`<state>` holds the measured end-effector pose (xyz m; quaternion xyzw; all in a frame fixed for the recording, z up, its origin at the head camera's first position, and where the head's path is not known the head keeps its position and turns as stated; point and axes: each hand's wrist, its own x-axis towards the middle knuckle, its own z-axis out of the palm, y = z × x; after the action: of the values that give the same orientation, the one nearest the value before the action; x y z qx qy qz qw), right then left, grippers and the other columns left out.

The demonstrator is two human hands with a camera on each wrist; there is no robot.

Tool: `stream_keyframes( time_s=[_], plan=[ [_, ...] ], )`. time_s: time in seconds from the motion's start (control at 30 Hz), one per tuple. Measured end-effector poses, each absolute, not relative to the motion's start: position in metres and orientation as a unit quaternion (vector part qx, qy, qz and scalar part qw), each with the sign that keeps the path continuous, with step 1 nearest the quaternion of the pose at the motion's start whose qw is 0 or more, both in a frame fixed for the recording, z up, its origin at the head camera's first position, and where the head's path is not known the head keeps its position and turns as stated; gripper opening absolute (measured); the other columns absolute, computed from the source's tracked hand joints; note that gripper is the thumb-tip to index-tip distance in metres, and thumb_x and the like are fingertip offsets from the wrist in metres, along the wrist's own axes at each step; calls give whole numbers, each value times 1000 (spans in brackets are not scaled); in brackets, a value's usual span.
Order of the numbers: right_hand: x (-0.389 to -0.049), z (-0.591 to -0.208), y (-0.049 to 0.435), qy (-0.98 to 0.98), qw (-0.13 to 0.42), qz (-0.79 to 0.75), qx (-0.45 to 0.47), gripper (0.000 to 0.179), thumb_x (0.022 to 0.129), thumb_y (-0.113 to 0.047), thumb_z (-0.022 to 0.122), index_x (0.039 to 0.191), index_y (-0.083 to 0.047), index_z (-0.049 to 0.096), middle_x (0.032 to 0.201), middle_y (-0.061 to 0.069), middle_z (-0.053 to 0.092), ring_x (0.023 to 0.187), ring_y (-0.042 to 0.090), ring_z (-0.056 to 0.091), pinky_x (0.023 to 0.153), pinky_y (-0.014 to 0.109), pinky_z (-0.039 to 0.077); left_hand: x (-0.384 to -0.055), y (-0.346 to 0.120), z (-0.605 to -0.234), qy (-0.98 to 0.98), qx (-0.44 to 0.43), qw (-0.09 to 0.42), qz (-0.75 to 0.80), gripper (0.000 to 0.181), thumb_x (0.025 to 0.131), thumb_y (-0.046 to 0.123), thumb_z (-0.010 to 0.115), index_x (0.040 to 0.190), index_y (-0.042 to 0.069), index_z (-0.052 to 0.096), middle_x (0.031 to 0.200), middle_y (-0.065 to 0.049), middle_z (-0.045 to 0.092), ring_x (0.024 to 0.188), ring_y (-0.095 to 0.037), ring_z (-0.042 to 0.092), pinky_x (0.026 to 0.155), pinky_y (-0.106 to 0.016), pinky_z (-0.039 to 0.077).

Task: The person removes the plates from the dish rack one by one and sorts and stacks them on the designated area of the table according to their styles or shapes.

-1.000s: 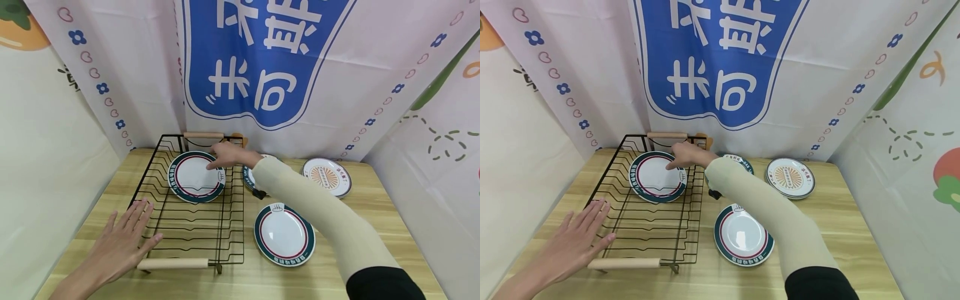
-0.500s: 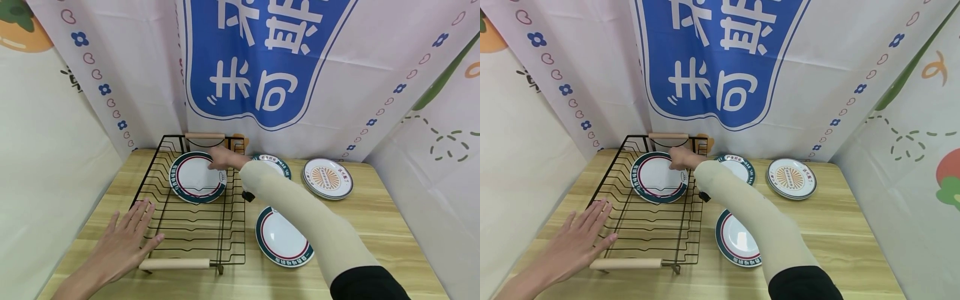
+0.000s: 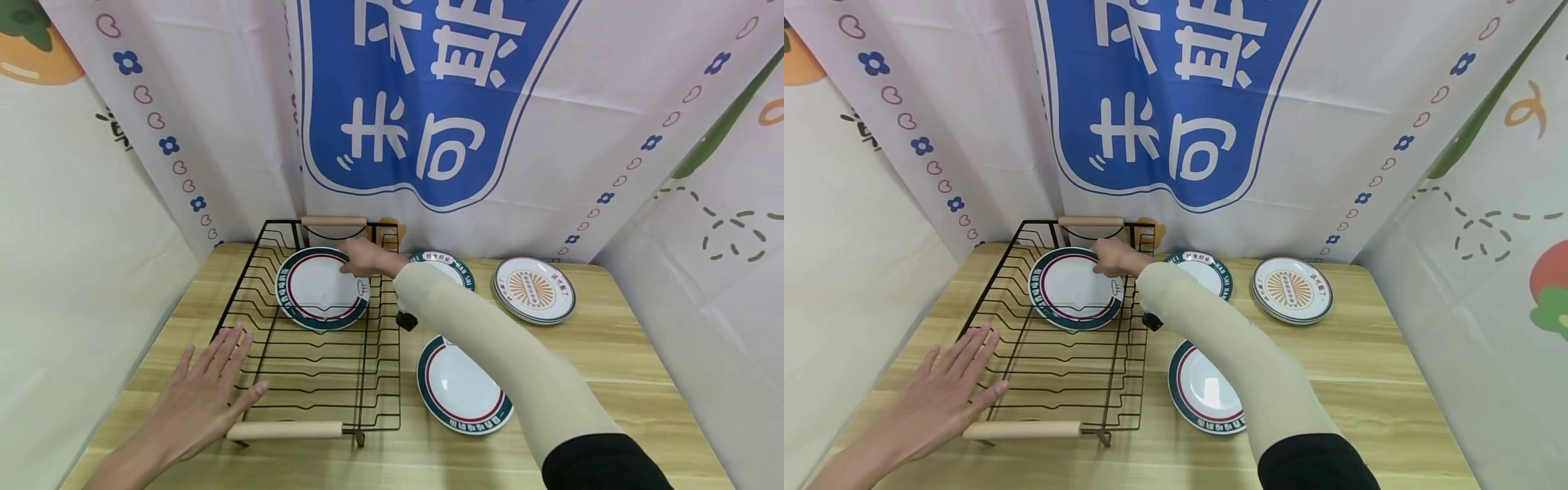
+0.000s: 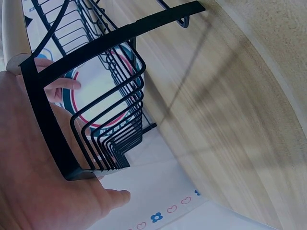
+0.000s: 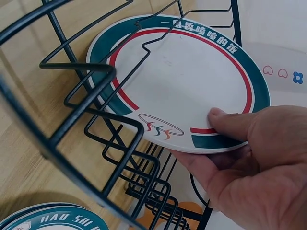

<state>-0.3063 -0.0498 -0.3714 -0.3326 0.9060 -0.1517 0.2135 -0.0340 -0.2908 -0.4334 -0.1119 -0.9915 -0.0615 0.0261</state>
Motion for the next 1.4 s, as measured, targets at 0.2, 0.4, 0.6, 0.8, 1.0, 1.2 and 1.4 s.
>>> stream_keyframes(
  time_s=[0.2, 0.4, 0.6, 0.8, 1.0, 1.2, 1.4],
  plan=[
    [-305, -370, -47, 907, 205, -145, -338, 55, 110, -19, 59, 160, -2, 44, 161, 15, 50, 131, 27, 63, 110, 37, 53, -37, -291, -433, -991, -112, 18, -66, 88, 109, 56, 47, 171, 7, 8, 178, -19, 5, 163, -40, 7, 124, -50, -24],
    [-304, -366, -45, 905, 193, -153, -346, 44, 111, -19, 58, 152, -3, 55, 151, 15, 60, 112, 23, 69, 94, 33, 54, -37, -292, -435, -991, -114, 21, -62, 88, 109, 56, 47, 171, 7, 7, 177, -19, 5, 164, -40, 4, 124, -50, -25],
    [-304, -354, -40, 900, 174, -175, -360, 26, 111, -17, 58, 130, -5, 71, 115, 15, 72, 84, 19, 63, 80, 31, 51, -37, -293, -434, -991, -115, 23, -57, 88, 109, 56, 47, 171, 8, 5, 178, -19, 4, 164, -39, 1, 124, -49, -26],
    [-303, -340, -31, 901, 152, -198, -355, 22, 110, -16, 59, 123, -5, 73, 106, 10, 74, 82, 17, 67, 75, 27, 53, -37, -293, -434, -991, -119, 29, -54, 88, 109, 55, 47, 171, 8, 6, 178, -19, 4, 164, -38, 2, 123, -45, -26],
    [-300, -326, -14, 897, 125, -232, -355, 23, 109, -13, 61, 127, -3, 71, 101, 10, 73, 78, 17, 64, 69, 25, 50, -36, -292, -435, -990, -123, 36, -55, 88, 109, 55, 48, 171, 8, 7, 177, -19, 6, 164, -37, 1, 123, -45, -27],
    [-291, -309, 9, 878, 117, -287, -365, 24, 107, -6, 61, 126, 3, 72, 99, 15, 77, 79, 20, 70, 71, 24, 55, -37, -291, -434, -991, -117, 23, -57, 88, 109, 56, 47, 171, 8, 5, 178, -19, 3, 164, -38, 1, 123, -46, -27],
    [-276, -295, 42, 880, 100, -307, -348, 20, 106, -6, 64, 119, 5, 73, 91, 15, 76, 77, 22, 73, 69, 27, 57, -36, -291, -435, -991, -119, 26, -54, 88, 109, 55, 47, 171, 7, 6, 177, -20, 2, 164, -39, 0, 122, -46, -27]
  ],
)
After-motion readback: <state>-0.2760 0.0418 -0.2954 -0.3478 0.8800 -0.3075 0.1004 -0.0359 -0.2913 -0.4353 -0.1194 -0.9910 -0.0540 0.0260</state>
